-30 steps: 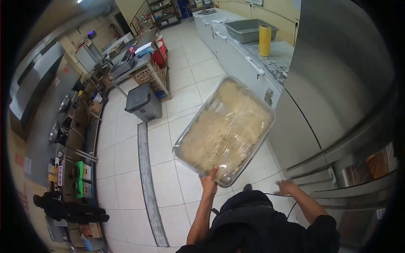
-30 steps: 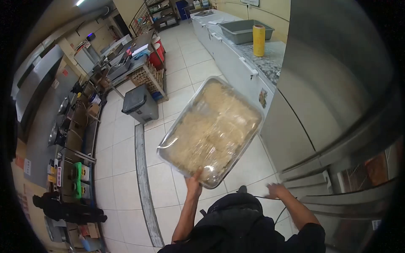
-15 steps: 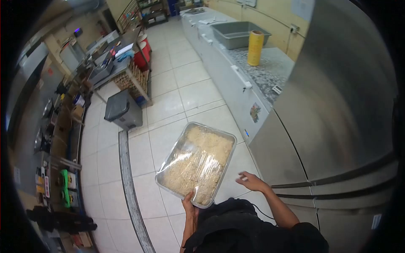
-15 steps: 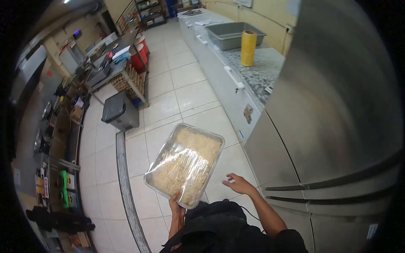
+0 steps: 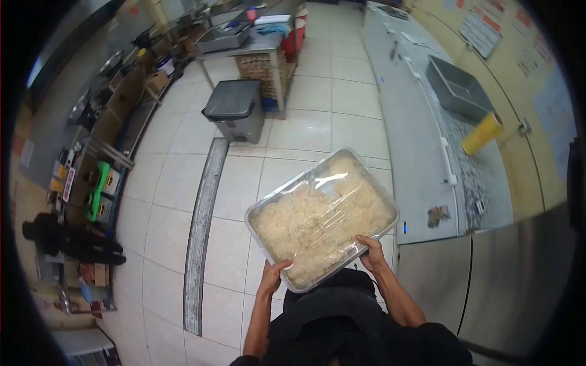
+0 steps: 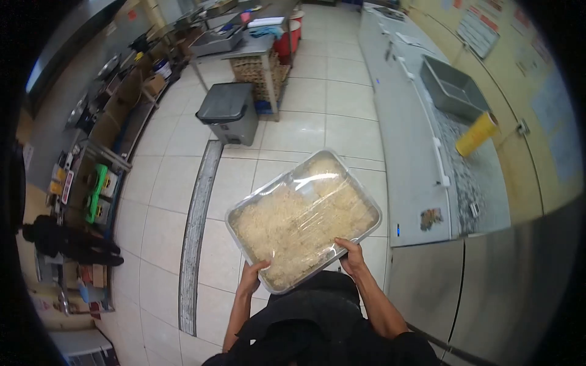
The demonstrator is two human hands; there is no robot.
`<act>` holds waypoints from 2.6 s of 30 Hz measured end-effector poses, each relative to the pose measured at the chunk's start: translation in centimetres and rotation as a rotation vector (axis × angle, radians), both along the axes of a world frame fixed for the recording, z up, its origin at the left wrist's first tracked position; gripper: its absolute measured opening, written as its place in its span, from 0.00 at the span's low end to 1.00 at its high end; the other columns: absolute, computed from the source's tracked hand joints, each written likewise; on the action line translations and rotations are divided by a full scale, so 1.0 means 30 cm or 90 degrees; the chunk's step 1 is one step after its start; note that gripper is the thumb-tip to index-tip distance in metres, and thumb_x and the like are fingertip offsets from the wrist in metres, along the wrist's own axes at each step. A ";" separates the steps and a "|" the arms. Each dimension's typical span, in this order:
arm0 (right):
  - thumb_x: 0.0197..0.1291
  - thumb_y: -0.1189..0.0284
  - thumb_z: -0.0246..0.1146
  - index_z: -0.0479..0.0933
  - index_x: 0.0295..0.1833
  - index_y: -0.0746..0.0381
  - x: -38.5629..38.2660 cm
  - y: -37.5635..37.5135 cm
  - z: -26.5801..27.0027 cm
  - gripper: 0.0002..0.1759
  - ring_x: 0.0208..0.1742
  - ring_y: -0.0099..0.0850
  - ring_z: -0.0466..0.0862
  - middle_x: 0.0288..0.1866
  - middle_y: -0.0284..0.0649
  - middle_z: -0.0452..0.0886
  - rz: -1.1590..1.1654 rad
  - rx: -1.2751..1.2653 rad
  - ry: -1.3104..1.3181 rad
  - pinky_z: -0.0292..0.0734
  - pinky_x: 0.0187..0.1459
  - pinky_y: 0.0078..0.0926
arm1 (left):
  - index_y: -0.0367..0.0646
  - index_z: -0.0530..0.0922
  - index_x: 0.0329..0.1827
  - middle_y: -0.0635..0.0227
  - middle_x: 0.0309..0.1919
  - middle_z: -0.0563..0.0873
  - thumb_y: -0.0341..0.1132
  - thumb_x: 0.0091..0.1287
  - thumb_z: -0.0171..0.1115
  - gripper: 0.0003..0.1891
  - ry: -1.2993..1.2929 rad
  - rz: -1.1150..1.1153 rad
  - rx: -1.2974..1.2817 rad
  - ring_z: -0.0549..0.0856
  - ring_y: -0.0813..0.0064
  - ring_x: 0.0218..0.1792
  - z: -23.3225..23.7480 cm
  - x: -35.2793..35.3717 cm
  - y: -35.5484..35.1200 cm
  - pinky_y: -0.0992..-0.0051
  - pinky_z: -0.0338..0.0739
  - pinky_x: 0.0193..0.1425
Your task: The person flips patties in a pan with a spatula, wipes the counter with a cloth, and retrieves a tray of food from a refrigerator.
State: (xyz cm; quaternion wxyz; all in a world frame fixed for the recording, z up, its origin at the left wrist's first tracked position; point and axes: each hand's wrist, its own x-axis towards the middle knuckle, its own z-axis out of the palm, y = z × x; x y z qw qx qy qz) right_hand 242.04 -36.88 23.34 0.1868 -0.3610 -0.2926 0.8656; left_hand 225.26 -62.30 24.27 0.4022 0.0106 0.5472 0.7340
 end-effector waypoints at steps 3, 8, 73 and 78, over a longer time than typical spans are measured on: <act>0.56 0.78 0.67 0.74 0.57 0.69 -0.239 0.004 0.135 0.22 0.50 0.33 0.82 0.47 0.42 0.82 0.010 0.085 -0.018 0.76 0.55 0.32 | 0.29 0.77 0.56 0.59 0.47 0.86 0.35 0.63 0.73 0.24 0.073 0.016 -0.063 0.85 0.70 0.46 -0.002 -0.195 0.022 0.71 0.80 0.52; 0.54 0.79 0.67 0.72 0.59 0.69 -0.682 0.112 0.115 0.25 0.51 0.34 0.82 0.50 0.42 0.82 0.057 0.134 -0.005 0.75 0.56 0.34 | 0.30 0.78 0.55 0.59 0.47 0.86 0.34 0.62 0.73 0.23 0.057 0.151 -0.103 0.85 0.71 0.45 -0.037 -0.515 0.103 0.71 0.80 0.50; 0.67 0.50 0.61 0.58 0.73 0.63 -6.510 -0.080 0.086 0.39 0.59 0.36 0.81 0.67 0.45 0.72 0.276 0.166 0.045 0.76 0.58 0.40 | 0.34 0.69 0.65 0.59 0.58 0.78 0.31 0.59 0.58 0.28 -0.059 0.099 0.131 0.77 0.63 0.60 0.111 -6.431 0.066 0.64 0.69 0.66; 0.70 0.57 0.61 0.64 0.68 0.63 -6.501 0.115 0.093 0.30 0.54 0.35 0.84 0.61 0.46 0.79 0.052 0.206 -0.066 0.78 0.53 0.32 | 0.34 0.71 0.63 0.61 0.59 0.79 0.33 0.60 0.60 0.26 0.019 -0.019 0.076 0.78 0.65 0.60 0.054 -6.815 0.400 0.65 0.69 0.66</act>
